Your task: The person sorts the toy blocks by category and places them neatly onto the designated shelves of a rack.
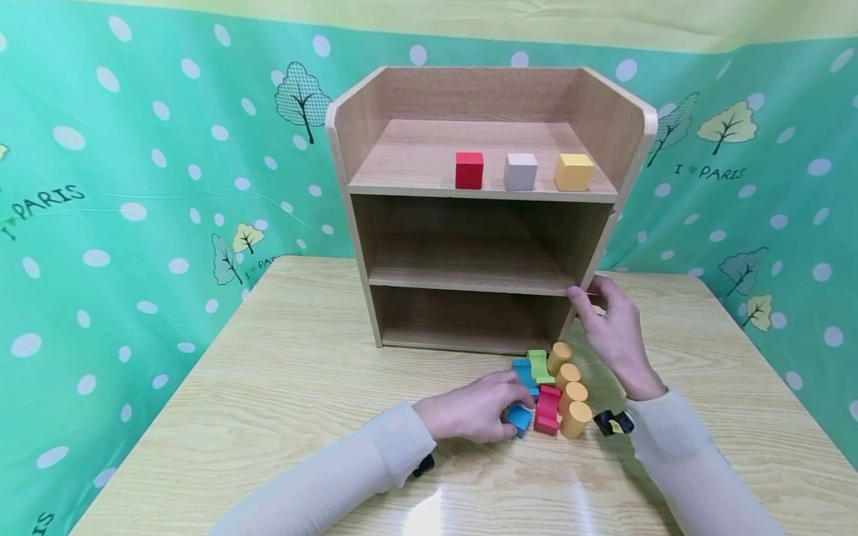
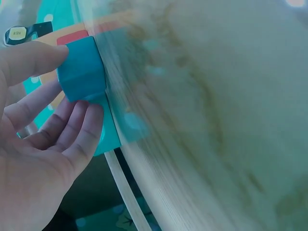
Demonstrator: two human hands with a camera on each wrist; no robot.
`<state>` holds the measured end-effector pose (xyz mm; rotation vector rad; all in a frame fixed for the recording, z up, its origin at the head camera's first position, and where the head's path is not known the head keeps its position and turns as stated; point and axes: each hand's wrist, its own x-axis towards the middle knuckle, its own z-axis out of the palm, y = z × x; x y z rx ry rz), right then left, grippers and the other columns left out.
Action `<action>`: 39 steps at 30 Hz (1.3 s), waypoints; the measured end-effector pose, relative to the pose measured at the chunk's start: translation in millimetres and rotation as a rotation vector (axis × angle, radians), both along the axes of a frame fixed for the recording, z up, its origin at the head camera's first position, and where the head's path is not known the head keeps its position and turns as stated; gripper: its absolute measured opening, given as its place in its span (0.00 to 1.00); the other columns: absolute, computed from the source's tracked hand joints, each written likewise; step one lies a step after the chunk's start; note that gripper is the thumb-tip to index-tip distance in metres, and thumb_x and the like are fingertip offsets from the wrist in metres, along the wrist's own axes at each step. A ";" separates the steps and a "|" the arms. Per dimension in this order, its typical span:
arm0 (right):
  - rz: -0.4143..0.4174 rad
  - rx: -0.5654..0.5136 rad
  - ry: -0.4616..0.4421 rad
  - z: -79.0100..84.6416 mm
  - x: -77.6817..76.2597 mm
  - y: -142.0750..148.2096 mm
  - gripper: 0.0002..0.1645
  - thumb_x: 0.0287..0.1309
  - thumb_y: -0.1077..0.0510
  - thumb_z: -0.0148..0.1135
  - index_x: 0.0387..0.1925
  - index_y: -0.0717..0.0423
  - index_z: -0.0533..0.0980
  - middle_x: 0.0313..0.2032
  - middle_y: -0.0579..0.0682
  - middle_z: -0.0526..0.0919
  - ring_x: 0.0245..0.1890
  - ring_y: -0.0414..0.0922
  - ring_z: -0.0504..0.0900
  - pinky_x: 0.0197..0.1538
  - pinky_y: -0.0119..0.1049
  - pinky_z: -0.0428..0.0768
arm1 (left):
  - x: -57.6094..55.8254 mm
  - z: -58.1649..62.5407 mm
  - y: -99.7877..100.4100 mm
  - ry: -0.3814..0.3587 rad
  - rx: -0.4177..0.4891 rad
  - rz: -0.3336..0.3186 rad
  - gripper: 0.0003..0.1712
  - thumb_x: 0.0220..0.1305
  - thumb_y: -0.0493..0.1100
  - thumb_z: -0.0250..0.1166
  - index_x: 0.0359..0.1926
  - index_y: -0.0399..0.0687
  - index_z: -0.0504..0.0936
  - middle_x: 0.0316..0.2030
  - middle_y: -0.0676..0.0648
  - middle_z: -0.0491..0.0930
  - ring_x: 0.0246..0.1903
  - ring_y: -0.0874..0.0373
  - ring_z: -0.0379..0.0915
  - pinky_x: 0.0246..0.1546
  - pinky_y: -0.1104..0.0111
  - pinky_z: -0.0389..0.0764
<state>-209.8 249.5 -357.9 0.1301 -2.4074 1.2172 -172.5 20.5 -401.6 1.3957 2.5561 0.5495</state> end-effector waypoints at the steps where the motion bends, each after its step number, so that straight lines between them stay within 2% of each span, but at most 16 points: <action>1: -0.001 0.001 0.000 0.0 0.0 0.1 0.34 0.65 0.39 0.52 0.63 0.57 0.67 0.54 0.58 0.75 0.52 0.55 0.76 0.48 0.54 0.78 | 0.1 0.2 0.3 -0.008 -0.001 0.000 0.22 0.56 0.44 0.70 0.53 0.52 0.80 0.47 0.57 0.72 0.47 0.67 0.65 0.51 0.80 0.67; 5: -0.002 0.006 0.003 0.0 0.0 0.2 0.34 0.65 0.40 0.52 0.63 0.57 0.67 0.54 0.57 0.75 0.52 0.55 0.76 0.47 0.53 0.79 | -0.2 -0.5 1.4 -0.022 -0.008 -0.006 0.21 0.56 0.43 0.70 0.52 0.51 0.80 0.47 0.57 0.73 0.47 0.67 0.66 0.51 0.79 0.68; 10: -0.001 0.002 0.001 0.1 0.3 -0.2 0.34 0.65 0.39 0.52 0.63 0.56 0.67 0.54 0.57 0.75 0.52 0.55 0.76 0.47 0.54 0.79 | -0.7 -1.6 0.8 -0.003 -0.015 -0.008 0.20 0.56 0.43 0.69 0.51 0.51 0.80 0.47 0.56 0.73 0.48 0.66 0.66 0.53 0.78 0.67; 18: -0.003 0.004 0.002 0.6 0.4 -0.4 0.34 0.65 0.40 0.52 0.63 0.56 0.67 0.53 0.57 0.75 0.51 0.55 0.76 0.47 0.53 0.79 | 1.3 -0.1 -0.1 -0.002 -0.015 -0.003 0.21 0.55 0.43 0.70 0.51 0.54 0.78 0.46 0.58 0.71 0.46 0.67 0.65 0.49 0.80 0.67; 25: -0.002 0.006 0.000 0.6 0.6 -0.3 0.34 0.65 0.39 0.52 0.63 0.56 0.67 0.54 0.58 0.75 0.52 0.55 0.76 0.47 0.53 0.79 | 1.0 0.2 1.7 0.010 -0.028 -0.011 0.20 0.55 0.40 0.69 0.51 0.53 0.78 0.45 0.58 0.71 0.46 0.67 0.65 0.51 0.79 0.67; 39: 0.003 0.005 0.000 0.0 0.1 0.2 0.34 0.65 0.39 0.52 0.64 0.56 0.66 0.54 0.57 0.75 0.52 0.55 0.76 0.47 0.53 0.79 | 1.2 -1.7 2.4 0.016 -0.039 -0.002 0.20 0.56 0.43 0.69 0.50 0.53 0.79 0.47 0.57 0.72 0.48 0.67 0.66 0.54 0.77 0.67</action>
